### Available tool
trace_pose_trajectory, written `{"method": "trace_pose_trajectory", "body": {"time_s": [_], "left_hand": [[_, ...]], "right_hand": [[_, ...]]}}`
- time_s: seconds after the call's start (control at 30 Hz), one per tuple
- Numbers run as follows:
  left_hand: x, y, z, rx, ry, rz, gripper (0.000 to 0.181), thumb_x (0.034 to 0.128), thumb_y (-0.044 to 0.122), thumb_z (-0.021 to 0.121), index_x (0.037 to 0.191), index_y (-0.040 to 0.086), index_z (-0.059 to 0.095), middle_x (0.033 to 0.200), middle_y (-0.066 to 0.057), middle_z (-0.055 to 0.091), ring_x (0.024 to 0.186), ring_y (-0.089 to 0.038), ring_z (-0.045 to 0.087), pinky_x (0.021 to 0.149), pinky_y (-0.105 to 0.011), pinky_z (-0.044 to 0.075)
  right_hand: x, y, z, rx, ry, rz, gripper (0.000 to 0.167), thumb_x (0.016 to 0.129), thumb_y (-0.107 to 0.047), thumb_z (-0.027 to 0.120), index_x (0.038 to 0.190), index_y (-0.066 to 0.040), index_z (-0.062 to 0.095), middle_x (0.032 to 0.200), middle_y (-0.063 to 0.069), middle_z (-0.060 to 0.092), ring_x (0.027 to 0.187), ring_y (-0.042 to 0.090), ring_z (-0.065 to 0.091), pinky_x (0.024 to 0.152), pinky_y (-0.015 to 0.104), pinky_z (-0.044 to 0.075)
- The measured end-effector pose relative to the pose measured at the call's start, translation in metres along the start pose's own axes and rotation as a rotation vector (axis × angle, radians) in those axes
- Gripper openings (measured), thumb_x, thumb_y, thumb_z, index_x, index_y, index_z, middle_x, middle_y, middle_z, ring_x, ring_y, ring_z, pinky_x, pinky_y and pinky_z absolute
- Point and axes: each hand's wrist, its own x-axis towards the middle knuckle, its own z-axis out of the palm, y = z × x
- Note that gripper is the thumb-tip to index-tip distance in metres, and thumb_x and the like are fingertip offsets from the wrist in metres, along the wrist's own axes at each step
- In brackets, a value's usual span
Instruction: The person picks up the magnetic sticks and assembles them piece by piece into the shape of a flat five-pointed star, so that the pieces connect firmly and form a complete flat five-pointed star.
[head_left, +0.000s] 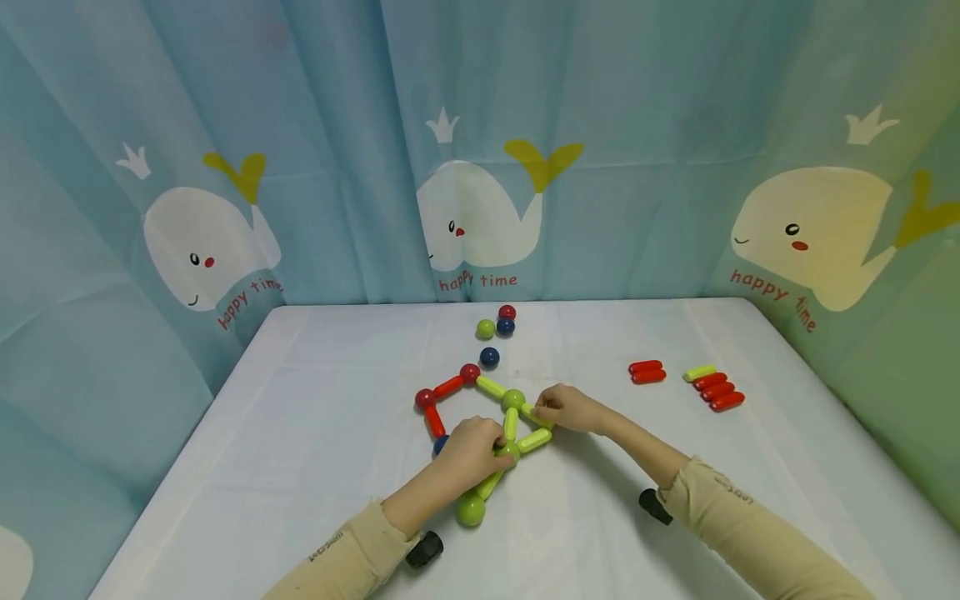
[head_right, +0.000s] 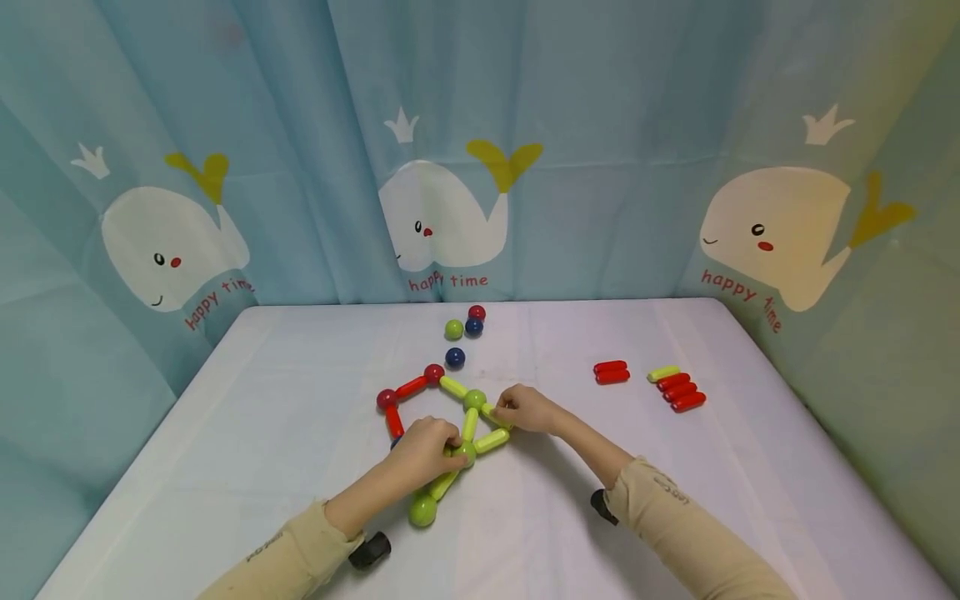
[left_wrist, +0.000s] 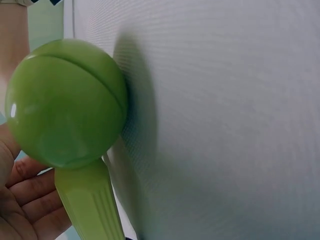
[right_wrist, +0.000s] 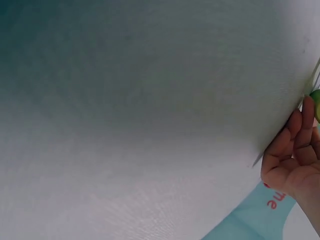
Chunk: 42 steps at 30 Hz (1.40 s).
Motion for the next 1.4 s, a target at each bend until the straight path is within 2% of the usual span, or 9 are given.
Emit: {"method": "trace_pose_trajectory", "body": {"time_s": [0.23,0.57,0.67,0.77,0.93,1.07,1.17,1.23,1.4], "left_hand": [[0.001,-0.002,-0.005,-0.011,-0.011,-0.012,0.049,0.0793,0.026,0.076,0.056,0.016,0.034,0.056,0.006,0.026,0.052,-0.006,0.030,0.048,-0.018,0.024],[0.001,-0.001,-0.007,0.006,-0.043,-0.023,0.028,0.0792,0.026,0.076,0.066,0.011,0.056,0.061,0.007,0.043,0.056,-0.005,0.038,0.051,-0.017,0.032],[0.001,-0.001,-0.006,0.012,-0.049,-0.025,0.023,0.0794,0.027,0.076,0.072,0.010,0.062,0.065,0.007,0.049,0.059,-0.005,0.040,0.054,-0.017,0.034],[0.000,-0.001,-0.006,0.018,-0.047,-0.020,0.023,0.0794,0.028,0.076,0.072,0.010,0.062,0.065,0.007,0.049,0.060,-0.006,0.040,0.054,-0.018,0.035],[-0.002,-0.002,-0.006,0.032,-0.045,-0.008,0.023,0.0793,0.027,0.076,0.071,0.010,0.062,0.064,0.007,0.049,0.060,-0.006,0.040,0.056,-0.018,0.035],[-0.002,0.000,-0.006,0.034,-0.047,0.000,0.021,0.0792,0.027,0.076,0.074,0.010,0.064,0.066,0.007,0.052,0.061,-0.006,0.041,0.058,-0.018,0.036],[-0.002,0.001,-0.006,0.033,-0.037,0.011,0.021,0.0789,0.026,0.076,0.072,0.011,0.063,0.064,0.007,0.050,0.060,-0.005,0.040,0.056,-0.018,0.035],[-0.002,0.000,-0.005,0.039,-0.029,0.028,0.022,0.0793,0.026,0.076,0.071,0.011,0.063,0.064,0.007,0.050,0.059,-0.005,0.040,0.056,-0.017,0.035],[-0.003,0.000,-0.005,0.034,-0.018,0.049,0.020,0.0791,0.024,0.076,0.073,0.009,0.064,0.066,0.006,0.055,0.059,-0.003,0.041,0.056,-0.017,0.036]], "right_hand": [[0.008,0.004,-0.004,0.101,-0.073,0.019,0.024,0.095,-0.016,0.051,0.092,0.005,0.064,0.070,-0.002,0.053,0.065,0.010,0.042,0.061,0.023,0.036],[0.010,0.003,-0.009,0.168,-0.122,0.072,0.026,0.095,-0.017,0.048,0.096,0.005,0.062,0.072,-0.003,0.049,0.068,0.011,0.042,0.064,0.024,0.036],[0.012,0.003,-0.012,0.182,-0.104,0.099,0.026,0.096,-0.017,0.048,0.099,0.006,0.061,0.072,0.001,0.051,0.067,0.011,0.045,0.063,0.024,0.039],[0.018,-0.001,-0.018,0.161,-0.049,0.104,0.027,0.096,-0.017,0.049,0.103,0.007,0.060,0.075,0.007,0.056,0.065,0.013,0.051,0.061,0.025,0.045],[0.041,-0.016,-0.028,0.001,0.094,-0.015,0.021,0.095,-0.012,0.052,0.101,0.006,0.060,0.082,0.017,0.061,0.064,0.022,0.060,0.058,0.028,0.050],[0.066,-0.031,-0.034,-0.143,0.245,-0.150,0.015,0.091,-0.004,0.056,0.101,0.007,0.061,0.092,0.021,0.063,0.079,0.029,0.062,0.069,0.033,0.052],[0.086,-0.038,-0.035,-0.230,0.319,-0.185,0.020,0.088,0.000,0.057,0.107,0.008,0.061,0.105,0.022,0.062,0.094,0.033,0.060,0.081,0.038,0.051],[0.098,-0.041,-0.035,-0.284,0.323,-0.180,0.024,0.087,0.003,0.056,0.111,0.008,0.060,0.113,0.022,0.061,0.101,0.034,0.060,0.085,0.041,0.050],[0.121,-0.047,-0.030,-0.398,0.256,-0.132,0.030,0.089,0.002,0.057,0.118,0.005,0.059,0.125,0.020,0.057,0.115,0.032,0.056,0.097,0.041,0.046]]}}
